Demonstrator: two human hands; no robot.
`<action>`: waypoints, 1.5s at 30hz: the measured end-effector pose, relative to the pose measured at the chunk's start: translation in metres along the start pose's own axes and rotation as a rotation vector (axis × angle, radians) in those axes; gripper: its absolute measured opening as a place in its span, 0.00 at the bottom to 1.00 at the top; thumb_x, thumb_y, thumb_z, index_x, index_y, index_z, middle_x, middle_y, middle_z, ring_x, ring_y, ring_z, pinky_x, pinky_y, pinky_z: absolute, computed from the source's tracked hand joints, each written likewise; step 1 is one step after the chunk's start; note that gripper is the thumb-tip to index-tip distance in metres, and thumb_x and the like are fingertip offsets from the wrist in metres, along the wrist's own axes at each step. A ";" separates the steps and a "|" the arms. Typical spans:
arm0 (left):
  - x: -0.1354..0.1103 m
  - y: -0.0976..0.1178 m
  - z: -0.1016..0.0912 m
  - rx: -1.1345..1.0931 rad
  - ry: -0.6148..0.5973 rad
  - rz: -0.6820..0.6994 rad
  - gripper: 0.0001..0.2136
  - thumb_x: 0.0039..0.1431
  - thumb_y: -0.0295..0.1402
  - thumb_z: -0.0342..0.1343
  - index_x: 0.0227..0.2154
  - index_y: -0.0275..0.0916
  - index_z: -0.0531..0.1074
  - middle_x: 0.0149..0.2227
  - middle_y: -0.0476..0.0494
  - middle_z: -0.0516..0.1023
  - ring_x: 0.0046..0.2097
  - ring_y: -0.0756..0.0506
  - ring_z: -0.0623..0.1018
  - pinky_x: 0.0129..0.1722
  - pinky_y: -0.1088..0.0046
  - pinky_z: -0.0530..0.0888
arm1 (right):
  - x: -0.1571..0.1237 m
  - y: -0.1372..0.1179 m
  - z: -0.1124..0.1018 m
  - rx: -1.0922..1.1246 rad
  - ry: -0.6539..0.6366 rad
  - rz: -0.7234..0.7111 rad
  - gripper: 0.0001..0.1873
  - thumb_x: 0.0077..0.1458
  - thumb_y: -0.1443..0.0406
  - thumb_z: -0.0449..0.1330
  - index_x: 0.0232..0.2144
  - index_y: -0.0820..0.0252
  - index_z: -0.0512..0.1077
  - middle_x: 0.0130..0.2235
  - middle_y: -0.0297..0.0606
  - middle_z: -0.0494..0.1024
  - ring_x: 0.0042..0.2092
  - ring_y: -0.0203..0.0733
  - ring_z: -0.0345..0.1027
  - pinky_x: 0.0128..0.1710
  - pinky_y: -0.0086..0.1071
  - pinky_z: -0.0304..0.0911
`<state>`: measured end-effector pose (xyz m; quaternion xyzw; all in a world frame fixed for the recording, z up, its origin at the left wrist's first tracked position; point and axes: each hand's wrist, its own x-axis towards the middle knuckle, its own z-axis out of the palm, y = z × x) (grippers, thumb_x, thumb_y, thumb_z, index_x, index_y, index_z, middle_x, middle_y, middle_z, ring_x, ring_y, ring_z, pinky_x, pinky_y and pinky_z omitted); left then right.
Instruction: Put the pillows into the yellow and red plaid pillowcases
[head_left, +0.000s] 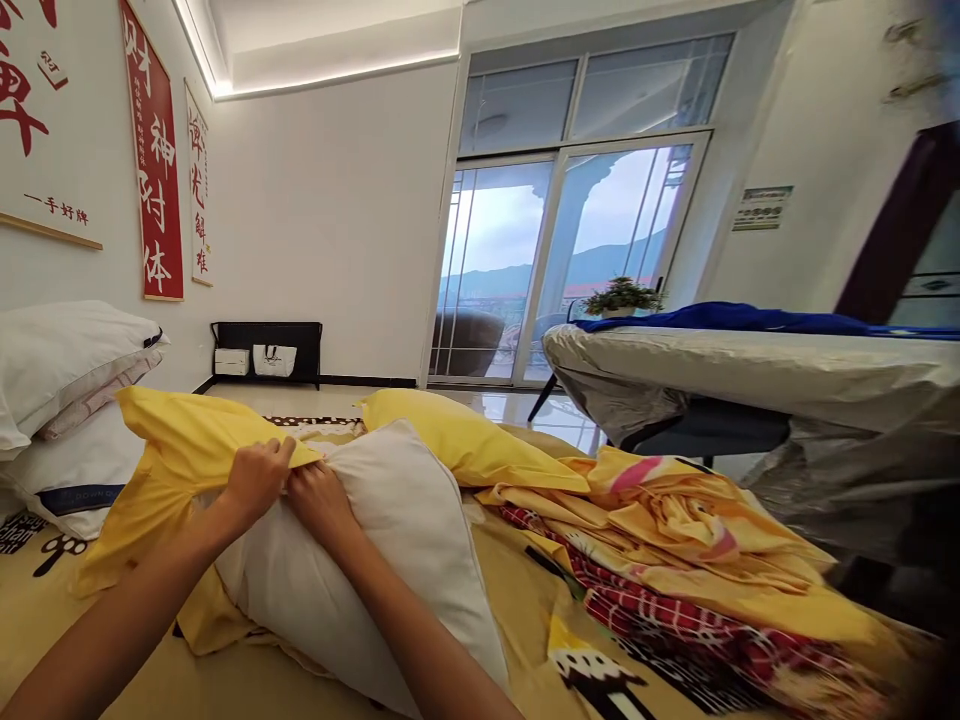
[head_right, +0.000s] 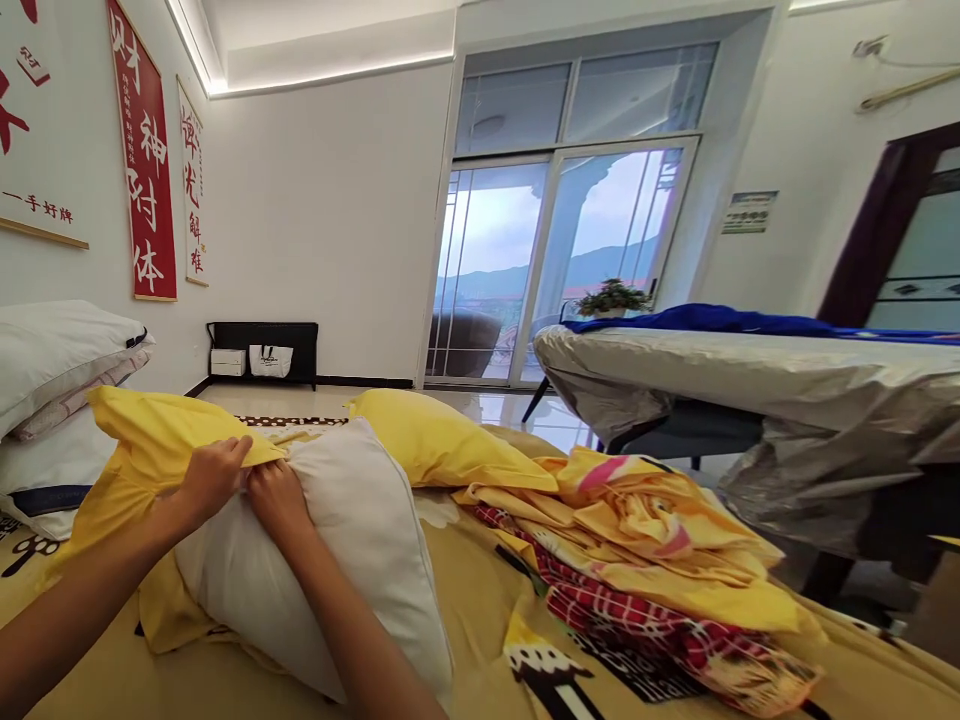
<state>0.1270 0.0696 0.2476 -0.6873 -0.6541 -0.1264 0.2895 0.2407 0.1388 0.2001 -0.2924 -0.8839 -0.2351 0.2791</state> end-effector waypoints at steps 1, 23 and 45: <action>-0.008 -0.015 0.008 0.061 0.028 -0.037 0.13 0.61 0.25 0.42 0.45 0.39 0.67 0.37 0.40 0.74 0.39 0.41 0.75 0.36 0.67 0.69 | -0.006 0.008 -0.001 -0.029 -0.005 0.010 0.14 0.57 0.73 0.48 0.38 0.64 0.74 0.39 0.48 0.76 0.43 0.47 0.65 0.46 0.39 0.56; -0.102 -0.089 0.061 0.046 0.025 -0.171 0.15 0.53 0.18 0.45 0.43 0.36 0.66 0.45 0.36 0.70 0.49 0.39 0.69 0.49 0.62 0.63 | -0.080 -0.083 0.118 -0.123 0.372 -0.162 0.21 0.60 0.69 0.46 0.53 0.69 0.66 0.51 0.53 0.72 0.54 0.51 0.62 0.49 0.45 0.53; -0.101 0.051 0.084 -0.563 0.217 -0.006 0.04 0.37 0.28 0.52 0.16 0.38 0.60 0.20 0.45 0.67 0.28 0.46 0.67 0.34 0.64 0.60 | 0.033 -0.072 0.061 0.647 -0.267 0.120 0.18 0.48 0.73 0.50 0.38 0.64 0.77 0.37 0.39 0.80 0.38 0.41 0.70 0.39 0.29 0.60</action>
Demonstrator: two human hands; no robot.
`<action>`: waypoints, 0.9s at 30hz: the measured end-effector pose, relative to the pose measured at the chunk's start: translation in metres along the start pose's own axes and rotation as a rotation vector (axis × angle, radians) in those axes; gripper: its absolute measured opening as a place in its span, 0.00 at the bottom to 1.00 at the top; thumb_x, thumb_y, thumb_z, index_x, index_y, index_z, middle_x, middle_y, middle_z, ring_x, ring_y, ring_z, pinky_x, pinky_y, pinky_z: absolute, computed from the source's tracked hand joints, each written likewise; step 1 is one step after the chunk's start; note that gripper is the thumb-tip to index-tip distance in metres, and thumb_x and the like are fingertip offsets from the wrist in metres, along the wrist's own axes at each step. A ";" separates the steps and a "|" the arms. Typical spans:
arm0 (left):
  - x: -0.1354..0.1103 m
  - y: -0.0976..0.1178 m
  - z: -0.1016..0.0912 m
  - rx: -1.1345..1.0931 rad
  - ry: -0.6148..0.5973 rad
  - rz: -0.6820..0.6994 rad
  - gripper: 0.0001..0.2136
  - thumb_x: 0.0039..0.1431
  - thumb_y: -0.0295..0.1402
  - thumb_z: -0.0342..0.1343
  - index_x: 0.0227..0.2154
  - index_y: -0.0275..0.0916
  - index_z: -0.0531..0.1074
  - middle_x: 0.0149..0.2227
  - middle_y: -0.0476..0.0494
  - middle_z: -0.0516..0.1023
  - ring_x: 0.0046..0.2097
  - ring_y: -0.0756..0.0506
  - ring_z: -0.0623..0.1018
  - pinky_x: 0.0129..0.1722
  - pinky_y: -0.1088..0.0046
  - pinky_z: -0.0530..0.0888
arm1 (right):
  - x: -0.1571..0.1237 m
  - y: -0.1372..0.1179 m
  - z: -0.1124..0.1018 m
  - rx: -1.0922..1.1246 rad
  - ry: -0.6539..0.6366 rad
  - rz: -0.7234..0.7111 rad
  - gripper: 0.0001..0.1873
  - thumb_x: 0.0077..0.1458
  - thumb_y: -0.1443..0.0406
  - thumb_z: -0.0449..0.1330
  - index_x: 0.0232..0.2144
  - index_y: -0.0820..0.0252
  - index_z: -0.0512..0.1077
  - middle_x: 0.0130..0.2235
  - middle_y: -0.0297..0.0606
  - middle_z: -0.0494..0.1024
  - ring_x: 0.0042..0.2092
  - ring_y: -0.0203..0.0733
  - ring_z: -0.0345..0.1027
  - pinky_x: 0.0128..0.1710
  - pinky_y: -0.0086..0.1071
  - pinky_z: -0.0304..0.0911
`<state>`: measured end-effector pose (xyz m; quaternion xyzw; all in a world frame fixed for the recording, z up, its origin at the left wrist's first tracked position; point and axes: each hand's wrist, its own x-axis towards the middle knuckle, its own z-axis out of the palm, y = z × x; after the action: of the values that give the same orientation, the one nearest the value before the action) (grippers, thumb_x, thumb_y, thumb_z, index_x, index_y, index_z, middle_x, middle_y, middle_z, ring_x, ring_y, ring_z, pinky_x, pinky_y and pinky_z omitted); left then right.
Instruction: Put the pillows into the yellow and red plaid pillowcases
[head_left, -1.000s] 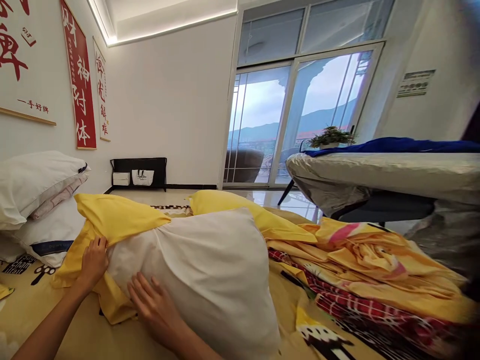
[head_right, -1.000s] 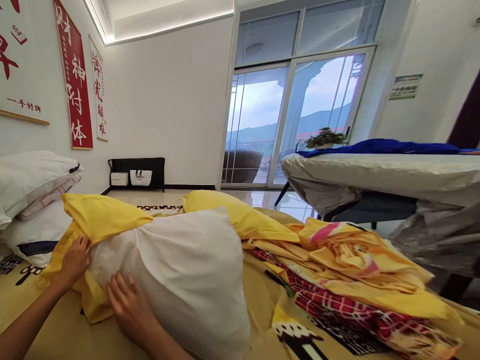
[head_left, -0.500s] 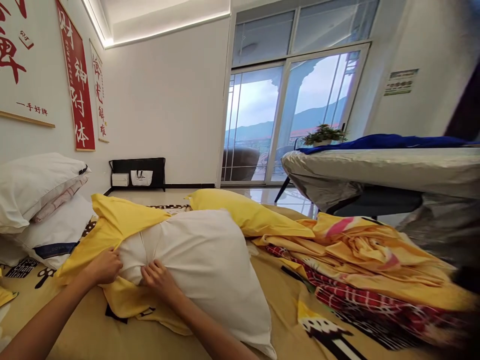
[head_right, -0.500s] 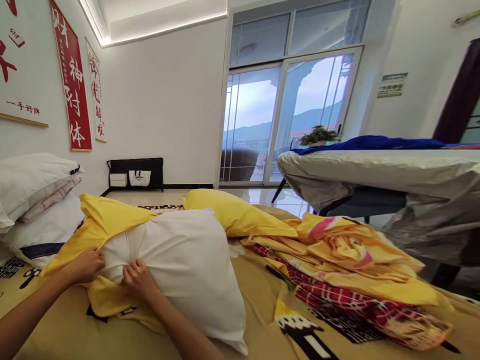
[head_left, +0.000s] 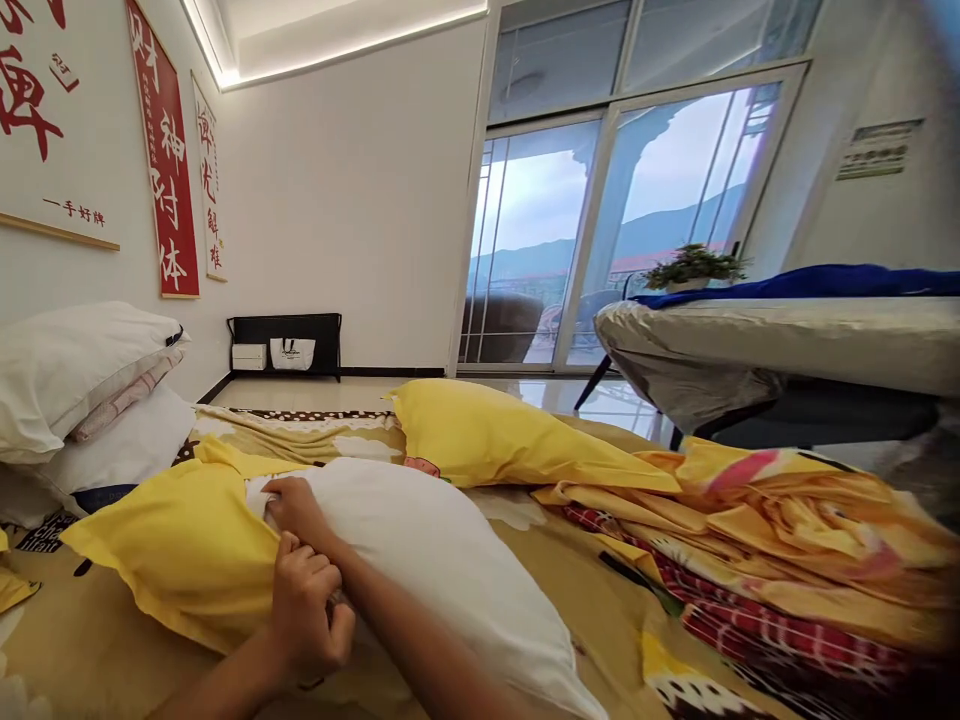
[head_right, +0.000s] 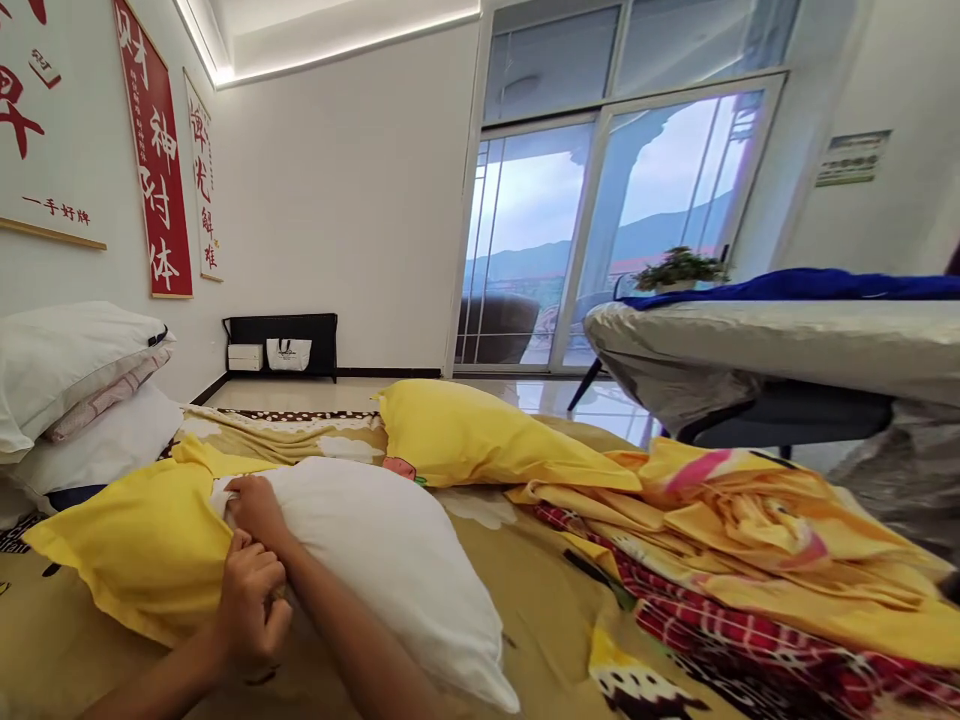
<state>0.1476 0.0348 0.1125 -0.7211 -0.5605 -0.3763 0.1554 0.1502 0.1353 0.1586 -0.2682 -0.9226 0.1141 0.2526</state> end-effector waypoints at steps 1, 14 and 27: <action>-0.004 0.001 0.005 -0.021 0.036 0.046 0.06 0.36 0.28 0.52 0.15 0.38 0.58 0.19 0.46 0.66 0.27 0.47 0.65 0.34 0.64 0.59 | -0.005 0.000 0.010 0.039 -0.049 0.007 0.17 0.48 0.72 0.51 0.36 0.64 0.78 0.34 0.35 0.80 0.36 0.41 0.70 0.36 0.27 0.61; -0.029 -0.011 -0.042 0.135 -0.528 0.537 0.02 0.59 0.31 0.49 0.33 0.40 0.65 0.34 0.48 0.73 0.41 0.47 0.70 0.45 0.67 0.60 | -0.036 0.121 -0.102 -0.083 -0.060 0.448 0.30 0.52 0.50 0.57 0.49 0.66 0.71 0.49 0.57 0.73 0.51 0.58 0.67 0.49 0.51 0.58; 0.099 -0.081 -0.064 0.512 -0.321 -0.030 0.17 0.53 0.22 0.46 0.46 0.34 0.69 0.49 0.30 0.70 0.50 0.35 0.68 0.47 0.55 0.64 | -0.102 0.041 -0.091 -0.450 0.138 0.211 0.15 0.56 0.53 0.57 0.31 0.59 0.72 0.30 0.41 0.79 0.35 0.47 0.70 0.34 0.32 0.53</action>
<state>0.0577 0.0881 0.2104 -0.7005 -0.6651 -0.1061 0.2360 0.2908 0.1198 0.1801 -0.4198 -0.8721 -0.0867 0.2359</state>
